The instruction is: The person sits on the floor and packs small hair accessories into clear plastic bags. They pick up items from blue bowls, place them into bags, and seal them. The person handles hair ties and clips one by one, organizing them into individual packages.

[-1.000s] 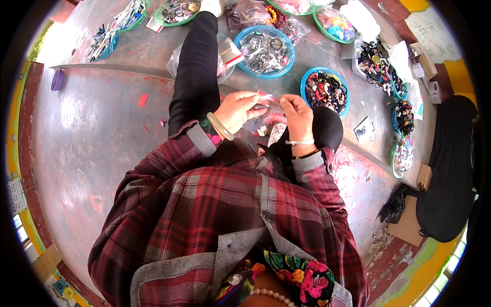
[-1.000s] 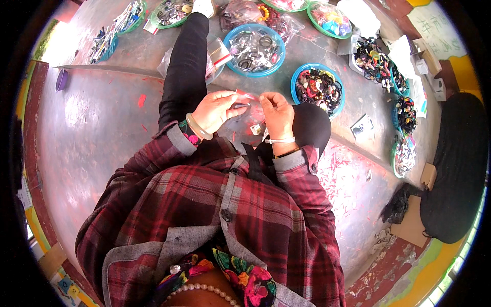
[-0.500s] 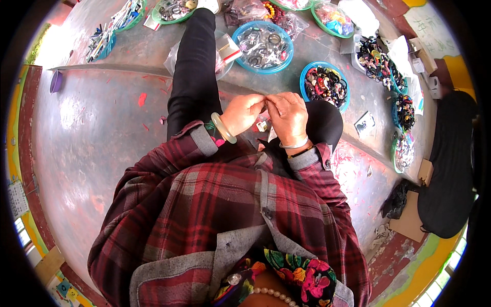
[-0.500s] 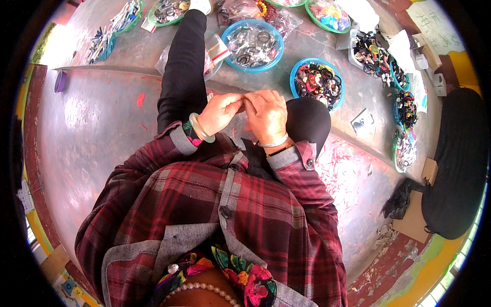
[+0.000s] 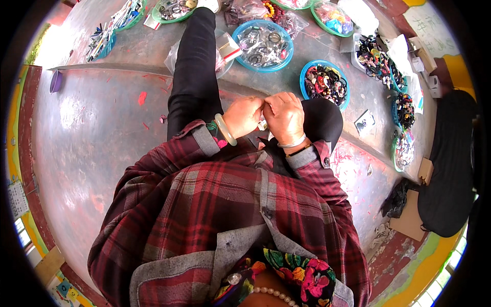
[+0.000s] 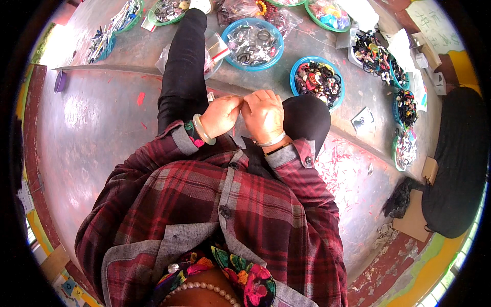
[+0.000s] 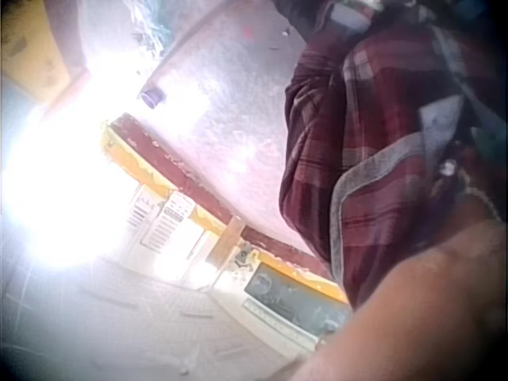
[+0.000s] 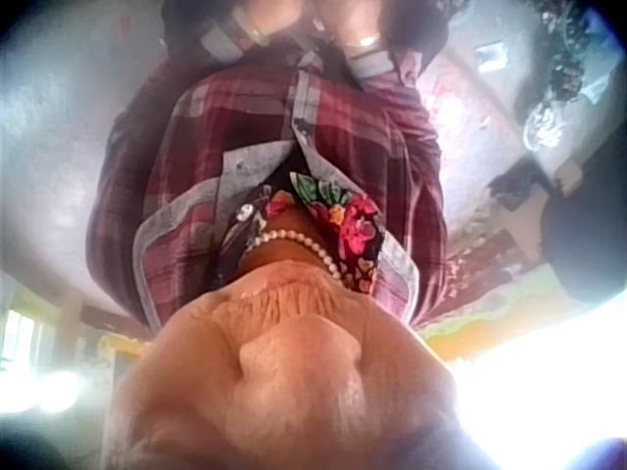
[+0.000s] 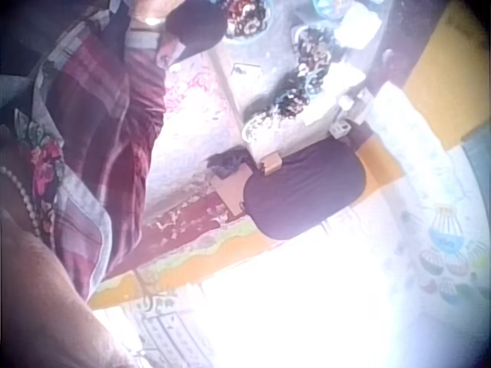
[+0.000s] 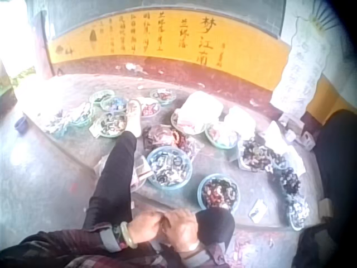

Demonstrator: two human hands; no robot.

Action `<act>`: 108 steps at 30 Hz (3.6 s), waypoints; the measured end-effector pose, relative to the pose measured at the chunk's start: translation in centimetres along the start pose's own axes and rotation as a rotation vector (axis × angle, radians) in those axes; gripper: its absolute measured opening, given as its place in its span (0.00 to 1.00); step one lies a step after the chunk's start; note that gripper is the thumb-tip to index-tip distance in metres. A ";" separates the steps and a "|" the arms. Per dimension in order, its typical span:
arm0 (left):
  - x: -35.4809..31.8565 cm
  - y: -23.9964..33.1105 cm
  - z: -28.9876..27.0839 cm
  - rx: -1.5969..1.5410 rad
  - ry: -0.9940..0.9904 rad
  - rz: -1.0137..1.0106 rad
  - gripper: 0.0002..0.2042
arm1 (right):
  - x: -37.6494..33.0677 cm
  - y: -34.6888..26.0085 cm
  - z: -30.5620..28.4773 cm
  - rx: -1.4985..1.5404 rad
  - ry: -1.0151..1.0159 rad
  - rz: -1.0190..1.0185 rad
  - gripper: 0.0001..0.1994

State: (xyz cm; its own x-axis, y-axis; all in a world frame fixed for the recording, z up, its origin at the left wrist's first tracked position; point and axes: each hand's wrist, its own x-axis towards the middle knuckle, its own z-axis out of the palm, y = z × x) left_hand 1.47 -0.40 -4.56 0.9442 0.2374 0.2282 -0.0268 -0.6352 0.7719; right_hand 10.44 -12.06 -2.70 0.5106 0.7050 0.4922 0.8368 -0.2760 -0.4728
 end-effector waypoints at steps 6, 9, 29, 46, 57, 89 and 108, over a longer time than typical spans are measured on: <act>-0.2 -0.5 0.2 0.012 -0.019 -0.002 0.07 | 0.0 0.0 -0.2 0.021 -0.048 0.021 0.04; -0.3 -0.9 0.3 0.038 -0.039 -0.005 0.07 | -0.1 0.1 -0.3 0.032 -0.078 0.016 0.03; -0.3 -0.1 -0.5 0.037 -0.135 -0.009 0.09 | -0.3 0.0 0.0 0.007 -0.085 0.004 0.02; -0.1 0.1 -1.0 -0.252 -0.028 -0.134 0.09 | -0.3 0.7 0.1 0.606 -0.061 0.498 0.04; -0.2 -0.2 -1.2 -0.149 0.033 -0.114 0.09 | 0.1 0.2 -0.3 0.310 0.072 0.216 0.03; -0.2 0.3 -0.8 -0.158 0.013 -0.009 0.09 | 0.1 -0.1 -0.2 0.213 0.054 0.204 0.02; 0.3 0.2 -2.9 -1.321 -0.066 -0.512 0.13 | 0.0 2.3 -1.9 1.011 0.164 0.701 0.02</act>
State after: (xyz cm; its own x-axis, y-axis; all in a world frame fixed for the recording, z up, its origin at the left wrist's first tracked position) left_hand 0.81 1.70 -2.64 0.9553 0.1707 -0.2414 0.0704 0.6617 0.7464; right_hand 12.69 -13.94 -2.40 0.8658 0.4986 -0.0430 -0.1173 0.1186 -0.9860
